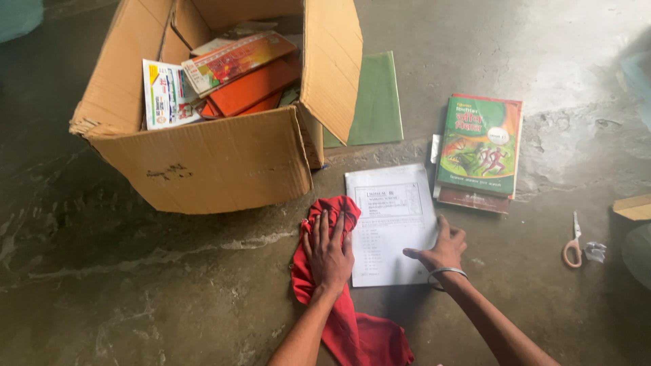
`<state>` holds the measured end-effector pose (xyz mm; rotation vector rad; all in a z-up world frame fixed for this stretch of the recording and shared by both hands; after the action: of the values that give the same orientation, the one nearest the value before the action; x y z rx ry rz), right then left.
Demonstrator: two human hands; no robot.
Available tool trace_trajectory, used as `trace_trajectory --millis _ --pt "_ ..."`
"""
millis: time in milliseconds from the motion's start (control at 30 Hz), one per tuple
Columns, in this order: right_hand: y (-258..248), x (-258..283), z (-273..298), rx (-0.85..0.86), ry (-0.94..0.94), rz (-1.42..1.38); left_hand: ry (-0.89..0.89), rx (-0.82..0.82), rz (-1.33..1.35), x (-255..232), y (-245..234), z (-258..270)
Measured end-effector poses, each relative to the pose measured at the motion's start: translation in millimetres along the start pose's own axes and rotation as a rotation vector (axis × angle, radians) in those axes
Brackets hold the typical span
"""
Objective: The person wipes the covers of books and notebooks one at a time using a red cloth, stacking each cleaned book on the concrete floor. The person then places the stacked books into an open cardboard box, folds the box flaps closed, and wipes the outside of the box with the cloth.
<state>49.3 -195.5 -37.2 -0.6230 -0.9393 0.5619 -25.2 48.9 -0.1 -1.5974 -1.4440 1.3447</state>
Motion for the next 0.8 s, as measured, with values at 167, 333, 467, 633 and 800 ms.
trace_trajectory --millis 167,333,467,633,800 --pt "-7 -5 -12 -0.003 0.032 -0.292 0.005 -0.008 0.002 -1 -1 1" --pt "-15 2 -6 -0.030 0.008 -0.335 0.002 -0.006 -0.006 -1 1 1" --pt "-20 10 -2 0.007 0.016 -0.525 -0.002 -0.026 -0.001 -1 1 1" --pt "-18 9 -8 0.206 0.236 -1.016 -0.001 -0.043 -0.002 -2 1 2" --pt "-21 9 -8 0.160 0.168 -0.975 -0.004 -0.042 -0.001 -2 2 2"
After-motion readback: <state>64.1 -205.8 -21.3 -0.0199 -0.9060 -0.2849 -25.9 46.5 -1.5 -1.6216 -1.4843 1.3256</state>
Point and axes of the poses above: each hand's wrist, its own z-axis away from the middle knuckle, its own y-axis out of the palm, x = y × z, the point moved 2 cm from there along -z, towards the middle knuckle, and after that the axes turned 8 degrees about y, right-handed, at the moved point
